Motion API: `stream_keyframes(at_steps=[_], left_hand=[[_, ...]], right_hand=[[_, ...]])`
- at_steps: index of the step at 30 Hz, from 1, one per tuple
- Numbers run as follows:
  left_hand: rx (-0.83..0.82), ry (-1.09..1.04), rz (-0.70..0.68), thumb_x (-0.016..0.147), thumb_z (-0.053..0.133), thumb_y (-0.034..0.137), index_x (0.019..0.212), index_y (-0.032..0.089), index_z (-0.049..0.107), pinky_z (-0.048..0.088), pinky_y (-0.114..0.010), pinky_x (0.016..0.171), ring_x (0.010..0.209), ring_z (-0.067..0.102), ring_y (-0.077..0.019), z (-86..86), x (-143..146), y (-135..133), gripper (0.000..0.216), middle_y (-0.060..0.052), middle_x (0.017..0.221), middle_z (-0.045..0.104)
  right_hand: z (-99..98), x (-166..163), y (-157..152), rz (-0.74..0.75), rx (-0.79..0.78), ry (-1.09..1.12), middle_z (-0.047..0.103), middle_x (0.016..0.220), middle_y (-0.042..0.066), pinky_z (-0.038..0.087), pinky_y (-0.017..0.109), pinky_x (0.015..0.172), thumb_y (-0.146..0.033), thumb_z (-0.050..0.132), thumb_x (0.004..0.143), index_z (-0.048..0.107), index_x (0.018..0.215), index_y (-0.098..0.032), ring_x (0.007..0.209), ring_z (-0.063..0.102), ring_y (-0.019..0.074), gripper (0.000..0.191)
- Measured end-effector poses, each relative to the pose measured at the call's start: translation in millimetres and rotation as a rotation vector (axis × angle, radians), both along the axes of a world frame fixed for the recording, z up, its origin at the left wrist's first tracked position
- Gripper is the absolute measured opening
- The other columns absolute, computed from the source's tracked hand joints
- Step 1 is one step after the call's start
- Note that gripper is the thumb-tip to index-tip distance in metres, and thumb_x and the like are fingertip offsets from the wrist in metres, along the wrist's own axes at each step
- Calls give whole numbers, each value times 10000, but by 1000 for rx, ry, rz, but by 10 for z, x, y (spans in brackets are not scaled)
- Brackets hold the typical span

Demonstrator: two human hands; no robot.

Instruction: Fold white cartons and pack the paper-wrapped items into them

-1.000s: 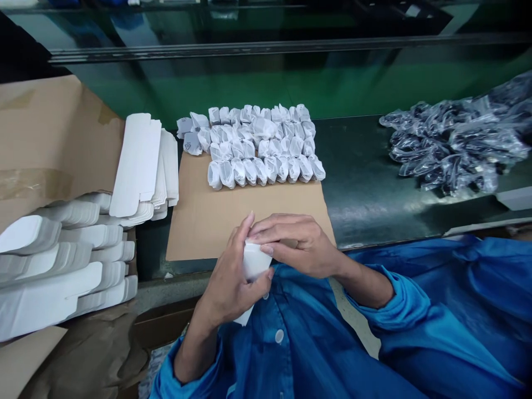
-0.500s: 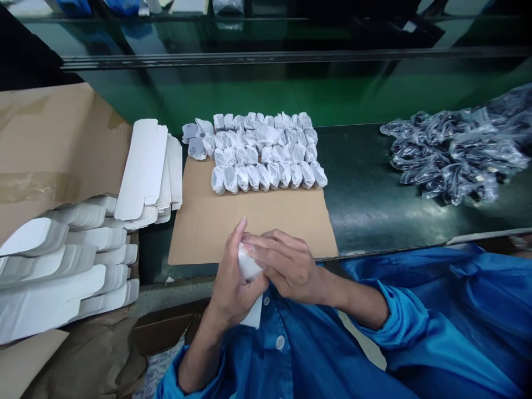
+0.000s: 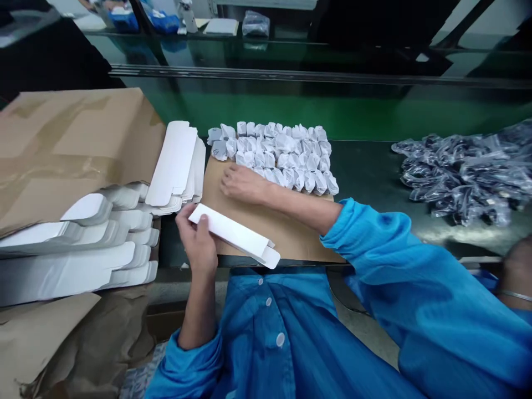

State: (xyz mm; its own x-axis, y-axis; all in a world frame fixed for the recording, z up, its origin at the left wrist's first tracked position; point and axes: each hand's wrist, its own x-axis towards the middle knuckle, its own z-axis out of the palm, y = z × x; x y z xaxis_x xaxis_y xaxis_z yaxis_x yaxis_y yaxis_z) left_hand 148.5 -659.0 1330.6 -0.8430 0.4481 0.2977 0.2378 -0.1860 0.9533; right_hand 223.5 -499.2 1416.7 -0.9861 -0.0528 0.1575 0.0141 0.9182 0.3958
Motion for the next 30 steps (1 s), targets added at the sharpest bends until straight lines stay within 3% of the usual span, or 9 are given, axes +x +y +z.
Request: stream_keyframes(at_steps=[5,8,11,16,19,21,24,27,30], left_hand=[[-326,812,0,923,526,250,1394,165,459,316,-479,1142,1366,426,-299,29,11,-271,483,-179,1408,518],[-379,1162,-363,927,564,337,1470,213,373,296,-496,1164,1393,411,-303,80,34,-382,588,-142,1443,518],[-477,1410,-628,891,621,407,1446,225,417,281,-539,1154,1329,466,-333,134,50,-367,619,-134,1409,551],[-607,1498,-459,888,595,462,1296,177,586,496,-457,827,961,597,-334,186,136,-178,499,-159,1069,657],[-648,1478,-340,902,567,447,1344,97,535,496,-477,832,990,586,-359,197,224,-110,565,-209,1158,629],[-661,1493,-382,908,567,379,1401,112,482,467,-516,926,1101,558,-375,212,278,-101,567,-222,1286,573],[-645,1528,-506,919,541,266,1396,225,508,401,-553,1025,1236,498,-362,238,325,-108,480,-181,1399,505],[-621,1512,-597,918,534,202,1259,316,627,437,-515,959,1215,516,-338,249,311,-110,372,-141,1404,506],[-585,1469,-670,893,542,124,1131,359,694,443,-488,888,1160,544,-318,254,267,-121,367,-112,1400,512]], right_hand=[[-66,801,-125,51,-339,584,658,1225,133,549,399,879,-138,388,994,563,1232,-131,1159,601,226,296],[-340,1488,-280,30,-539,661,630,1288,115,515,417,1000,-118,507,936,543,1256,-195,1255,566,213,330],[-585,1983,-444,-172,-699,489,579,1371,129,473,470,1063,-103,529,910,533,1286,-214,1325,513,229,392],[-596,2150,-622,-497,-779,407,476,1479,132,394,519,1127,-304,680,867,428,1432,-223,1383,430,275,624],[-597,2022,-691,-583,-713,378,574,1377,134,461,500,1050,-336,641,896,494,1388,-168,1254,522,293,539],[-633,1949,-722,-632,-638,382,647,1261,144,492,485,985,-250,541,943,558,1321,-119,1139,568,291,401],[-681,1905,-734,-643,-607,384,642,1264,148,493,476,967,-236,569,920,537,1345,-96,1131,553,302,449],[-685,1894,-702,-628,-621,396,644,1247,156,494,481,952,-318,644,887,546,1329,-99,1119,555,317,503],[-640,1881,-675,-649,-661,531,680,1108,157,506,457,913,-242,641,871,620,1196,-97,1028,600,301,356]])
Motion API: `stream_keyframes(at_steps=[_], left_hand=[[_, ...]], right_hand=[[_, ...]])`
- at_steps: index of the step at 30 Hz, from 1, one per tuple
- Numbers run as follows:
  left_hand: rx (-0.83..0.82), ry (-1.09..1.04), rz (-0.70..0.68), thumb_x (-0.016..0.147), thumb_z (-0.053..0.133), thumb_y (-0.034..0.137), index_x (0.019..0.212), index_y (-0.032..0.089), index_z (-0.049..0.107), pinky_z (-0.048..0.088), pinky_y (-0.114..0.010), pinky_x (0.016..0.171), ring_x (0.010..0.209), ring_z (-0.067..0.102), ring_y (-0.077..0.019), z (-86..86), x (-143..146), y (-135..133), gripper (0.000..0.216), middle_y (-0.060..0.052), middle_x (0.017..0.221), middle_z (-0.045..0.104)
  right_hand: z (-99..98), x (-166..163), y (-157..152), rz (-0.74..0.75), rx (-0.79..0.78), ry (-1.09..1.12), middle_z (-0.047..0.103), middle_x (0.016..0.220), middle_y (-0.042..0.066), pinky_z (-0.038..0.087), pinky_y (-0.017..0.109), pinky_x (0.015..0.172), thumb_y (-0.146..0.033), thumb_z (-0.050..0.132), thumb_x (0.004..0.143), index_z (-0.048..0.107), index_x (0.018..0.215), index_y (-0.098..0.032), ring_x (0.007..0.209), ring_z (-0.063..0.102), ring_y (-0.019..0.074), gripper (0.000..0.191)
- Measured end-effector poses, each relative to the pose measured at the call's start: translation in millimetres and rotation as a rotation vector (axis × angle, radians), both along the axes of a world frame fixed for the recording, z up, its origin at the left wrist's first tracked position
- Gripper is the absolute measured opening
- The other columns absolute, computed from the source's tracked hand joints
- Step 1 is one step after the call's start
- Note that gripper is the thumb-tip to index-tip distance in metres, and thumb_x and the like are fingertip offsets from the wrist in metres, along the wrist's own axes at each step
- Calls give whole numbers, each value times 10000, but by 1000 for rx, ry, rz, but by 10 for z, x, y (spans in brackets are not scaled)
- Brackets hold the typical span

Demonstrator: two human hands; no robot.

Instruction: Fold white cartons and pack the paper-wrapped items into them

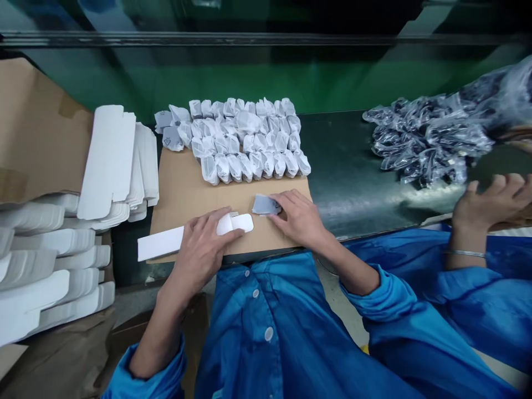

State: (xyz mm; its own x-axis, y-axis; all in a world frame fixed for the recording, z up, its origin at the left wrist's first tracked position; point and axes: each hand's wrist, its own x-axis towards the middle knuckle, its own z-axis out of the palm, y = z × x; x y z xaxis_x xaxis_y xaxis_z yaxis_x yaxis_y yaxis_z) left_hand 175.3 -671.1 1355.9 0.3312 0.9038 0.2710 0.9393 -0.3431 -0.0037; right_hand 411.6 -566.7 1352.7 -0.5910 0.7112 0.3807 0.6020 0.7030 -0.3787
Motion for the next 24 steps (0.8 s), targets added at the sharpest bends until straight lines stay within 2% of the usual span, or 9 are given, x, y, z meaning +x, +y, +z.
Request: stream_keyframes(at_steps=[2,5,8,11,13,17,19,22,24], left_hand=[[10,-44,-41,878,536,81,1056,341,721,428,-481,877,1160,541,-313,14,-20,-16,366,-107,1377,530],[36,-107,-104,882,536,76,957,293,739,411,-457,870,1177,529,-301,46,-29,-40,306,-112,1320,562],[44,-136,-156,895,529,81,915,273,739,398,-433,876,1184,525,-282,51,-33,-50,286,-106,1284,584],[89,-129,-152,897,538,92,879,273,746,382,-432,889,1183,531,-284,6,-48,-51,276,-99,1275,600],[148,-115,-121,903,546,112,874,277,751,375,-435,889,1175,539,-289,-37,-63,-56,265,-101,1268,611],[216,-112,-84,914,545,131,871,286,753,376,-438,897,1177,546,-283,-86,-83,-83,263,-87,1261,635],[197,-121,-96,918,533,130,860,284,750,377,-439,913,1195,539,-278,-83,-90,-91,272,-75,1268,639],[154,-125,-115,919,519,119,874,280,749,384,-438,925,1214,525,-272,-68,-102,-88,285,-74,1282,631],[153,-122,-103,919,523,124,902,281,747,390,-441,922,1212,519,-274,-65,-112,-83,275,-82,1291,620]], right_hand=[[51,-11,-10,44,-101,122,677,1070,124,523,394,883,-202,671,829,622,1161,-121,977,625,255,346],[108,-64,-48,273,-249,101,669,1057,85,530,338,861,-164,687,797,618,1145,-143,948,635,212,356],[85,-203,-100,383,-217,-17,660,1083,109,523,369,898,-143,632,851,612,1178,-129,1002,622,230,328],[-3,-399,-217,334,-116,-40,648,1107,157,530,431,903,-158,556,917,583,1238,-99,1036,609,266,328],[-70,-509,-321,266,-96,25,645,1113,176,531,461,916,-148,511,935,514,1334,-83,1051,608,276,404],[-137,-573,-416,183,-341,297,641,1182,107,568,363,899,-108,520,910,346,1483,-204,935,661,173,607],[-130,-552,-382,214,-379,329,646,1211,83,562,363,930,-108,548,895,408,1452,-253,976,667,168,592],[-107,-546,-324,284,-311,308,647,1255,95,516,418,1018,-103,572,878,513,1383,-244,1145,619,213,528],[-106,-579,-320,264,-369,359,646,1262,94,522,410,1012,-90,565,866,518,1380,-243,1142,624,207,538]])
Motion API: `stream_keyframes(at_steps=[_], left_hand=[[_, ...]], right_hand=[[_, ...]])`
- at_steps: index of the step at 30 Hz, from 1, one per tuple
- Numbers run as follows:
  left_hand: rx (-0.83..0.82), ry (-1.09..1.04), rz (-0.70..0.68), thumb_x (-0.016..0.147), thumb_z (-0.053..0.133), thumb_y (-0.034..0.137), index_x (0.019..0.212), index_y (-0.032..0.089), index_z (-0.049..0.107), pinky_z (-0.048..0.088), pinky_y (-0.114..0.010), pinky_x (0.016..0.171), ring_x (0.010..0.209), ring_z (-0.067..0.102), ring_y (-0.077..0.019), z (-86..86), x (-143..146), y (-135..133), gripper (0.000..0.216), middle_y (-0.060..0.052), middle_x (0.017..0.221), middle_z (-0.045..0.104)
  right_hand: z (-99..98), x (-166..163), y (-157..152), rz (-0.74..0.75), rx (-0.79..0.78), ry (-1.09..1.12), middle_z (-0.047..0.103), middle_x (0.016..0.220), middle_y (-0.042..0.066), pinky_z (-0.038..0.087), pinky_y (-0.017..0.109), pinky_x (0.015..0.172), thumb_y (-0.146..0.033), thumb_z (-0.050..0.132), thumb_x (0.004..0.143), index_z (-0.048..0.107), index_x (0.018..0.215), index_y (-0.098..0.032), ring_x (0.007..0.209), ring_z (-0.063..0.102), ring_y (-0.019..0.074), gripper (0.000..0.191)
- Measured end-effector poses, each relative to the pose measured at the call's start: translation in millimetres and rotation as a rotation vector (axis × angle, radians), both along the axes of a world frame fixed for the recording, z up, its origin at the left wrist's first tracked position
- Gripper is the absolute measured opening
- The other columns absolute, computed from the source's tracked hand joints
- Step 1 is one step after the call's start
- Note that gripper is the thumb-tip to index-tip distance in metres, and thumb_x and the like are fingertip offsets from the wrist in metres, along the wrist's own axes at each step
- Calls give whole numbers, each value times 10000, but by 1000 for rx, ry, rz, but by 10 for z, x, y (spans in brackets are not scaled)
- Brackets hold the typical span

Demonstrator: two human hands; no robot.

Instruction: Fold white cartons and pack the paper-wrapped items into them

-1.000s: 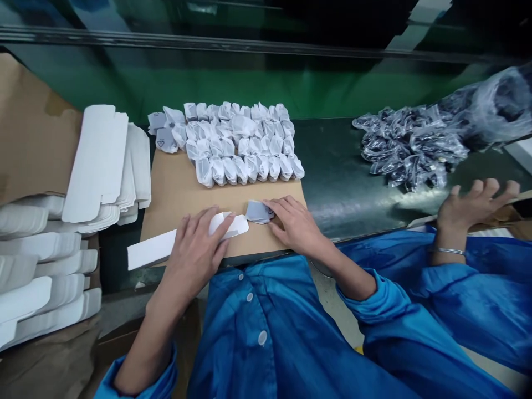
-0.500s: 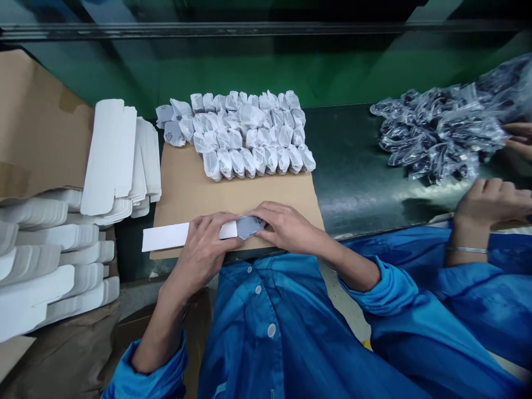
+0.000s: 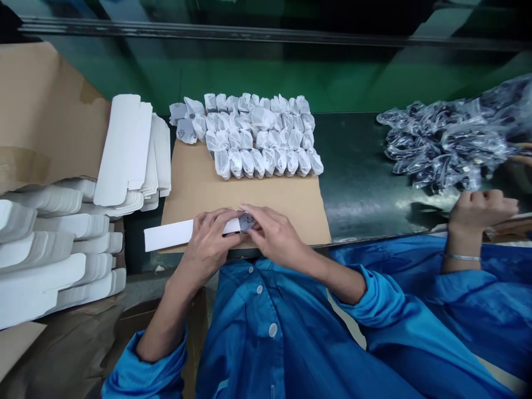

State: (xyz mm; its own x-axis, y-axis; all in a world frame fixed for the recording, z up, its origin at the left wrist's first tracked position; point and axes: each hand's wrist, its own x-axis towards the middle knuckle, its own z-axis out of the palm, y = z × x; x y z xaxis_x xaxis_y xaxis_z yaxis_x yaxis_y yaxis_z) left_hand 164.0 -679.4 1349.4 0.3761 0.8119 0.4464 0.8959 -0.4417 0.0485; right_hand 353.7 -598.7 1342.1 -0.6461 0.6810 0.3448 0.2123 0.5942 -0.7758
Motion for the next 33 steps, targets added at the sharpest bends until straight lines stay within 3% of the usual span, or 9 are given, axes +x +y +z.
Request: stream_keyframes(at_steps=[5,10,20,24,28,33], left_hand=[[58,5,42,916,524,119,848,261,738,402,-443,909,1188,522,-279,-18,-20,-7,266,-95,1242,634],[109,6,15,894,540,89,866,258,728,427,-441,919,1177,528,-274,-29,-31,-17,255,-97,1236,623],[157,-116,92,894,571,127,1171,257,626,511,-404,992,1244,556,-254,-91,-54,-43,311,-125,1324,549],[122,-78,144,912,571,188,1298,259,547,506,-413,992,1271,552,-274,-64,-82,-36,393,-142,1385,534],[77,56,249,905,605,299,1364,164,497,506,-416,915,1099,636,-301,-17,-155,-17,490,-176,1250,643],[288,39,216,845,681,206,1349,182,514,494,-366,856,979,667,-265,43,-84,-86,532,-131,1104,713]], right_hand=[[-43,-140,-14,-36,-334,134,675,1150,76,581,317,865,-97,577,842,564,1320,-213,936,675,144,492],[-15,-248,77,-59,-505,201,677,960,30,568,273,790,-83,639,777,618,1226,-181,804,642,111,460],[77,-402,191,7,-736,347,636,734,-40,520,215,647,-116,683,728,654,1046,-152,659,595,84,322],[59,-358,297,-6,-733,386,642,727,-40,503,202,619,-104,677,715,659,976,-147,639,590,76,265],[53,-322,350,-63,-746,381,640,707,-40,514,213,605,-89,664,724,639,943,-142,616,599,81,227],[174,-327,79,-71,-580,420,696,844,-11,573,247,762,-131,649,791,666,1033,-181,798,676,108,247]])
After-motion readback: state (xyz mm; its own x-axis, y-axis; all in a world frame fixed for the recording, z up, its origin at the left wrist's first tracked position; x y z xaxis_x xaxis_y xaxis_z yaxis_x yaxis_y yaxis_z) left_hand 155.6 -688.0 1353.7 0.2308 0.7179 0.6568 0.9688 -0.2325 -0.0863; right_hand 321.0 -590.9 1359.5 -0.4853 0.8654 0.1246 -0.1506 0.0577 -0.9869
